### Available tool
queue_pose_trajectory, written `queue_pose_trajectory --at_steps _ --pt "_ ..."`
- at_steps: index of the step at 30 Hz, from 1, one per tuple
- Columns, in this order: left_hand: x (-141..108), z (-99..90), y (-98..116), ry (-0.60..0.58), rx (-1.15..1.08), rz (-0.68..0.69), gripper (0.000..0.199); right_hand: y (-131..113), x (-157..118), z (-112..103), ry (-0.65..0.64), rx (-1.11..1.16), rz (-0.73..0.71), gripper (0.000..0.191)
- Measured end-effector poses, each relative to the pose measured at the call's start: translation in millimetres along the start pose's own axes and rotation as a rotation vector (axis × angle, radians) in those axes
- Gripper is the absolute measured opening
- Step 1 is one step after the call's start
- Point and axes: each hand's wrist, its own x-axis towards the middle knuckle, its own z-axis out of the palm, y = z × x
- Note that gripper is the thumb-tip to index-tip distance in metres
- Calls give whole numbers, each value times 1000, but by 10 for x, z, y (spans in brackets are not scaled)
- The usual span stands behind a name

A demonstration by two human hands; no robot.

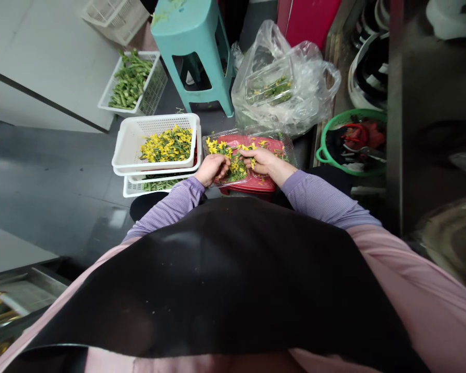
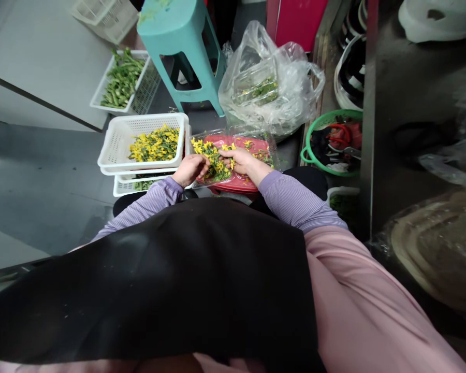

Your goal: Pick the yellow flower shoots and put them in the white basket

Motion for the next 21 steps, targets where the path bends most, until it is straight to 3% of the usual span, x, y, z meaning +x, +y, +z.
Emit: queue_pose_trajectory --at_steps 3,7,11,18,21 --pt "0 34 -39 -4 5 -86 21 18 34 -13 83 4 -21 15" --pt "-60 176 -8 -82 -101 -76 15 74 82 -26 127 -11 -47 16" --pt "-59 252 27 -57 -144 -56 16 109 82 -12 155 8 -38 16" --pt "22 177 -43 -53 -106 79 20 105 83 -30 70 66 14 18" --pt "64 103 -51 26 -203 38 30 76 86 -49 85 92 11 18"
